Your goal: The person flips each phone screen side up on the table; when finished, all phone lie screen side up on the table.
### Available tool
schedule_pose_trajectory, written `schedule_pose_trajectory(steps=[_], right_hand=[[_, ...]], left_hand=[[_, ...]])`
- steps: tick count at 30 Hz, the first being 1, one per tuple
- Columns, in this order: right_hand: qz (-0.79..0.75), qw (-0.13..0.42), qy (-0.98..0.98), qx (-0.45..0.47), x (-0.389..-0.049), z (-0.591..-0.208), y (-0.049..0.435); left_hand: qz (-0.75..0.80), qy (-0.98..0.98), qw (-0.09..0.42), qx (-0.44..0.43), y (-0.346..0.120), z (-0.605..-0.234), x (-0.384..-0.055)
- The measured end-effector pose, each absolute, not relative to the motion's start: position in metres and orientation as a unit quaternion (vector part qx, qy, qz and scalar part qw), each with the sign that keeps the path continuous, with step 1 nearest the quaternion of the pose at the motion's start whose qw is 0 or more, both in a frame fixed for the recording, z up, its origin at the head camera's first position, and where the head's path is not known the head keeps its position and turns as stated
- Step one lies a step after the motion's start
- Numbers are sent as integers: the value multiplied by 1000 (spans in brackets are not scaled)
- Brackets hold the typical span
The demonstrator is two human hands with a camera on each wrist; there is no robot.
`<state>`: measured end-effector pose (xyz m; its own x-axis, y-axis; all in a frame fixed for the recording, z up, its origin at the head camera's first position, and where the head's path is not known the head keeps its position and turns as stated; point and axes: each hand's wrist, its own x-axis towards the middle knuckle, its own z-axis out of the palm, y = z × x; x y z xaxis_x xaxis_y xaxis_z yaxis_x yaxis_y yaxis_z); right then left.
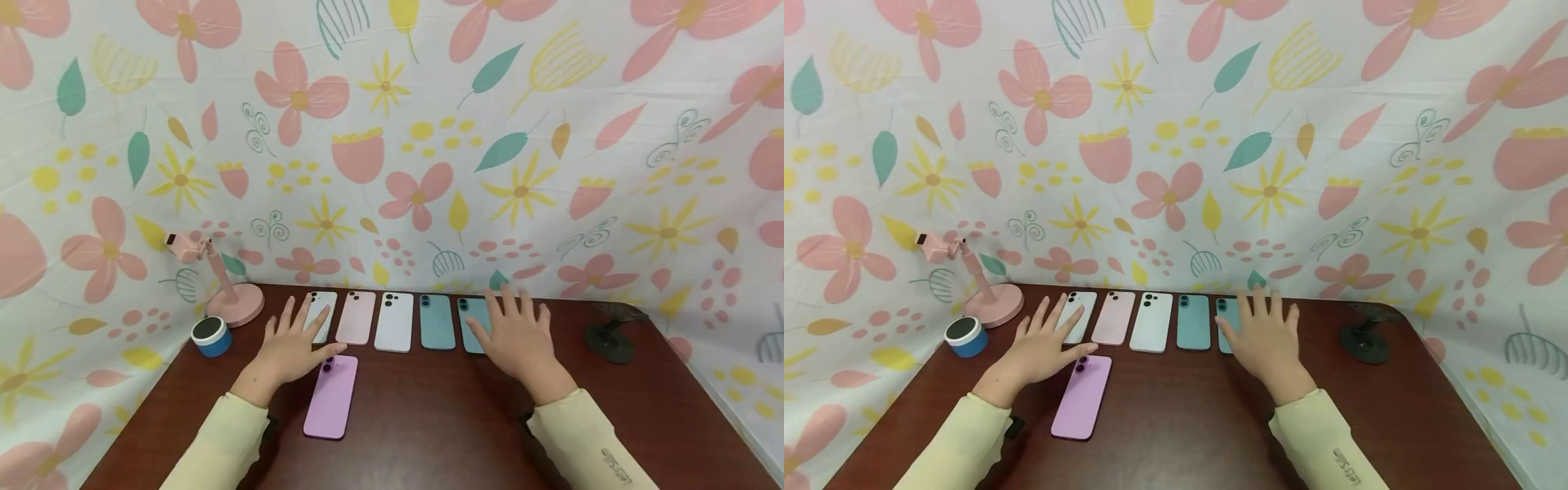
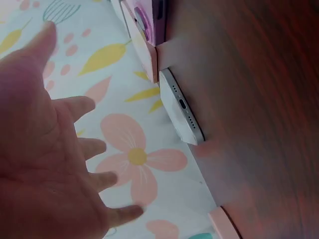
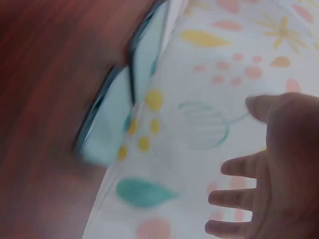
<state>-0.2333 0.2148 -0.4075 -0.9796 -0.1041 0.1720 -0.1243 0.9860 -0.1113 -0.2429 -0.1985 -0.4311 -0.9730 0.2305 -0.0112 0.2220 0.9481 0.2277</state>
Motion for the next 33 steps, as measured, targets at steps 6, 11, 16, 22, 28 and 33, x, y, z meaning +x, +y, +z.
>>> schedule_pose_trajectory(steps=[6, 11, 16, 22, 28, 33], right_hand=[[136, 80, -982, 104, -252, -396, 166], [213, 28, -967, 137, -279, -395, 120], [294, -15, -942, 162, -304, -402, 75], [376, -41, -911, 167, -330, -410, 40], [498, -108, -843, 173, -353, -419, 9], [528, -121, -823, 170, -368, -427, -18]], left_hand=[[144, 982, 63, 108, -212, -427, -249], [185, 975, 86, 88, -224, -428, -258], [203, 971, 89, 84, -232, -434, -266], [200, 972, 85, 89, -235, -439, -276], [186, 974, 85, 99, -236, -441, -284], [186, 974, 83, 99, -240, -443, -286]])
